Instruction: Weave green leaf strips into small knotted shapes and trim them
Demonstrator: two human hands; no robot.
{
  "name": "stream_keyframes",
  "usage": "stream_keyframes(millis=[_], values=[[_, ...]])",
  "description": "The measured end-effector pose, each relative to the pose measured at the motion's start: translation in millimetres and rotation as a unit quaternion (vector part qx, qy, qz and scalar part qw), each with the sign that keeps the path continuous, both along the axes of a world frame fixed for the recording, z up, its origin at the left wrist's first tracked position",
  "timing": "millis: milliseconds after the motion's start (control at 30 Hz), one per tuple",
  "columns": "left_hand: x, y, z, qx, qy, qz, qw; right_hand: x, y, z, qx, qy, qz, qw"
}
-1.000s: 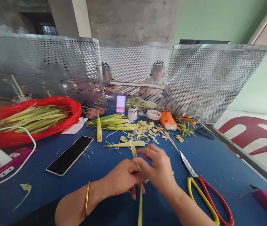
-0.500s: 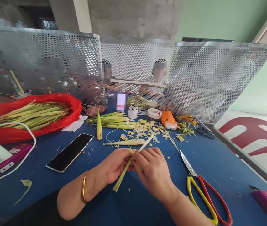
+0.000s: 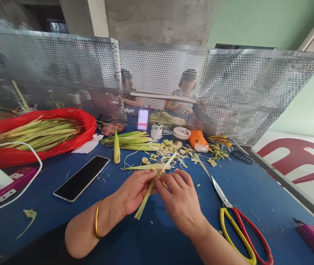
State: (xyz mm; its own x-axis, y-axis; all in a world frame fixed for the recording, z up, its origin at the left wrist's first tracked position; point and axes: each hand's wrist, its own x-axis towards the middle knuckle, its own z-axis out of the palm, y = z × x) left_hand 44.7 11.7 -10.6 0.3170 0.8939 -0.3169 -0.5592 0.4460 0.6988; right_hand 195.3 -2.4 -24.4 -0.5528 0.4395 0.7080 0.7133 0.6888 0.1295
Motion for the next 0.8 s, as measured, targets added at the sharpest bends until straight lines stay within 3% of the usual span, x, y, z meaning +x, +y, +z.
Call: stream_keyframes(millis=[167, 467, 700, 800], values=[[2.3, -0.2, -1.7, 0.006, -0.007, 0.026, 1.000, 0.6, 0.3, -0.7, -0.004, -0.067, 0.034, 0.997], [6.3, -2.9, -5.7, 0.012, 0.000, 0.017, 1.000, -5.0, -3.8, 0.6, -0.044, -0.125, 0.072, 0.989], [6.4, -0.9, -12.8, 0.055, 0.015, 0.007, 0.998, -6.7, -2.4, -3.3, -0.039, 0.012, 0.066, 0.997], [5.9, -0.6, -13.5, 0.041, 0.012, 0.002, 0.999, -6.9, -1.6, -1.7, -0.045, -0.017, 0.066, 0.997]])
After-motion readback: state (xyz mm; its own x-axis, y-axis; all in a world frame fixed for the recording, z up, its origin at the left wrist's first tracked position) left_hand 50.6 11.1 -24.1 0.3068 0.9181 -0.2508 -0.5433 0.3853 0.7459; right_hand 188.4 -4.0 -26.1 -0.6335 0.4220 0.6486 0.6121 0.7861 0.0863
